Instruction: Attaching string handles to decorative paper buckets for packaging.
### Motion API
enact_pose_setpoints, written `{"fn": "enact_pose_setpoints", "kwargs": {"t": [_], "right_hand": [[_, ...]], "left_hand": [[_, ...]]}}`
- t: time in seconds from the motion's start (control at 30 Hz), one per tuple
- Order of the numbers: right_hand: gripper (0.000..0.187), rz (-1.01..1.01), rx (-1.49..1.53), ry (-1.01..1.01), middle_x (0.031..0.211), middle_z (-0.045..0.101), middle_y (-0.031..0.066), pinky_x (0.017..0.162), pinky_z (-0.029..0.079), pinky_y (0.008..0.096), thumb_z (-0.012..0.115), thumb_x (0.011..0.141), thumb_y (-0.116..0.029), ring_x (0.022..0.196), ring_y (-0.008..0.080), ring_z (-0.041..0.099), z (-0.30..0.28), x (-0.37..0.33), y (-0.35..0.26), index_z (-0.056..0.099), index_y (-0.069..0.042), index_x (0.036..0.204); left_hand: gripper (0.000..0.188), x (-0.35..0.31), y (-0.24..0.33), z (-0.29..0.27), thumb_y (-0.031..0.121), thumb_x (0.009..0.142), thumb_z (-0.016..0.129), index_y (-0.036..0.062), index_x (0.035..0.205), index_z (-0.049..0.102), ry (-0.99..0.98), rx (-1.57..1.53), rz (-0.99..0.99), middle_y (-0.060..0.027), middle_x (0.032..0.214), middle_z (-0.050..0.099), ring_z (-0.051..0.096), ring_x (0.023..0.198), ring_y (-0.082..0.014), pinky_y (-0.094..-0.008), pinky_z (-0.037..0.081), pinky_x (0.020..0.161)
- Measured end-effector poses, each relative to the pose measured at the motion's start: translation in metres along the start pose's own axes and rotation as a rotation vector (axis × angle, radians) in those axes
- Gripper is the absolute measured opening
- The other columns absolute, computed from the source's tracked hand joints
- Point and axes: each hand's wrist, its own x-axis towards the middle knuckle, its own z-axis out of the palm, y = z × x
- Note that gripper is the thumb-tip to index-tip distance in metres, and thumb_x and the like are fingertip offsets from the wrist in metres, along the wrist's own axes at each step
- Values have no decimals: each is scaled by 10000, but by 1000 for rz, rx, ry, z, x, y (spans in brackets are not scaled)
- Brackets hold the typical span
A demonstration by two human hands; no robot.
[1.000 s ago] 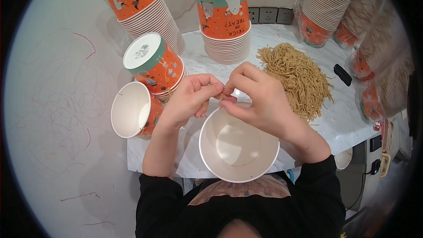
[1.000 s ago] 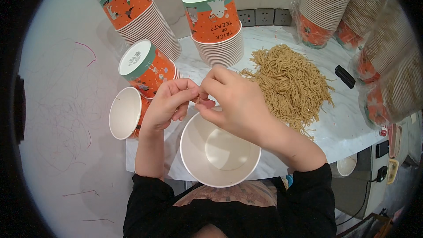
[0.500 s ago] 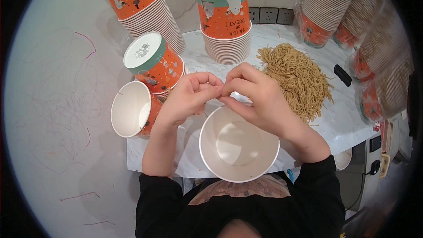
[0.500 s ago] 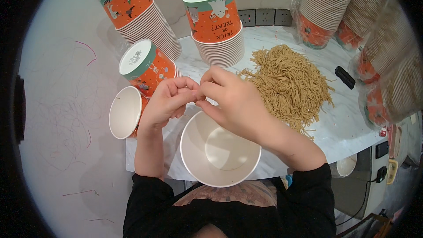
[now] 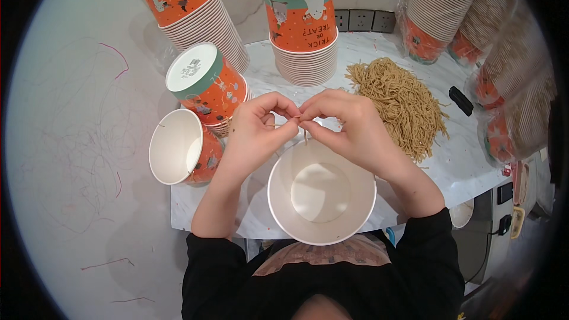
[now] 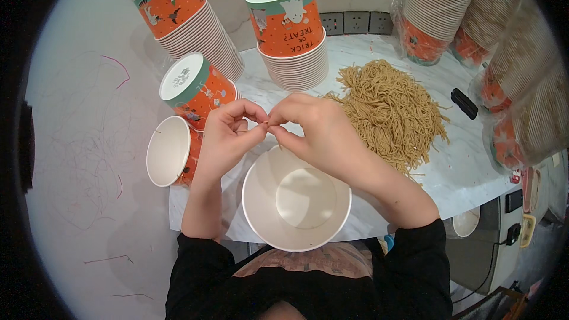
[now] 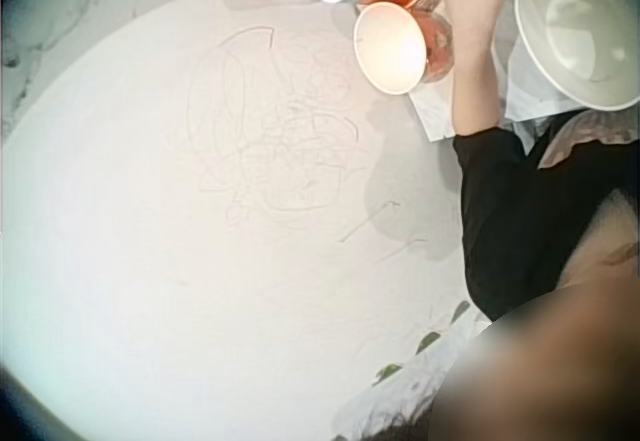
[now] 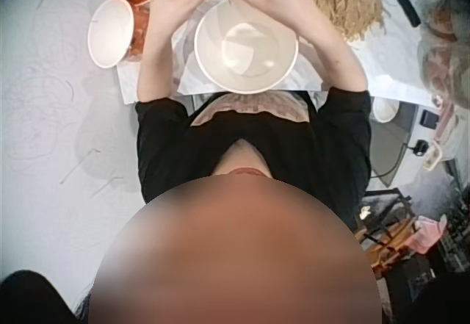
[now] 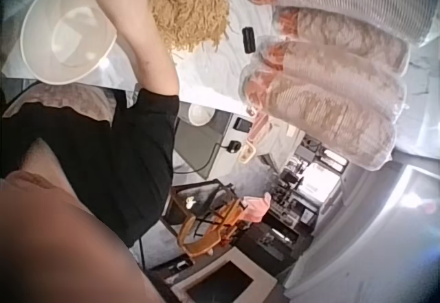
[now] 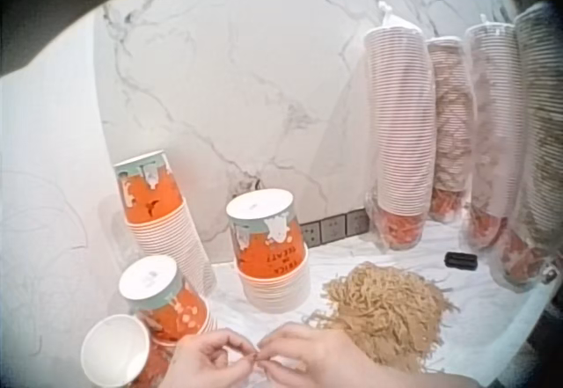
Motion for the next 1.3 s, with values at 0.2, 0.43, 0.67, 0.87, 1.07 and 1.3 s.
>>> {"fn": "enact_pose_setpoints", "kwargs": {"t": [0.2, 0.43, 0.67, 0.87, 1.07, 1.3], "right_hand": [[127, 190, 122, -28, 863, 725, 128, 707, 579, 336, 726, 847, -80, 792, 236, 738, 1, 1, -3, 689, 7, 932], [123, 53, 53, 19, 842, 708, 138, 700, 580, 348, 714, 882, -92, 784, 260, 735, 7, 2, 0, 661, 8, 930], [116, 97, 94, 36, 857, 700, 150, 677, 570, 358, 680, 926, -88, 757, 278, 722, 11, 2, 8, 637, 11, 967], [115, 257, 392, 21, 837, 680, 89, 663, 545, 284, 609, 1004, -101, 745, 160, 705, 12, 4, 17, 598, 13, 1018], [128, 310, 492, -22, 842, 656, 46, 678, 534, 254, 572, 1033, -117, 761, 109, 672, 8, 5, 22, 576, 12, 1035], [126, 338, 503, -60, 863, 646, 37, 664, 537, 250, 572, 1037, -121, 749, 98, 661, 9, 6, 22, 577, 5, 1036]], "left_hand": [[94, 0, -1, -1, -16, 821, 713, -6, 906, 675, 13, 6, 0, 44, 854, 665, 338, 543, 55, -161, 250, 487], [86, 1, -8, 10, 57, 803, 702, 27, 873, 662, 185, 7, 85, 38, 764, 647, 331, 485, 21, -216, 270, 465], [93, 1, -6, 17, 53, 811, 697, 27, 893, 661, 222, 143, 167, 21, 781, 641, 340, 509, -9, -222, 283, 482], [100, 3, -9, 22, 56, 849, 714, 32, 939, 679, 266, 200, 273, -17, 855, 662, 360, 496, -47, -237, 309, 480], [98, 4, -10, 24, 43, 853, 712, 33, 945, 679, 272, 248, 354, -24, 876, 666, 389, 502, -54, -248, 327, 471], [91, 9, -18, 22, 35, 857, 715, 32, 942, 683, 267, 270, 410, -20, 858, 675, 401, 510, -54, -240, 334, 476]]}}
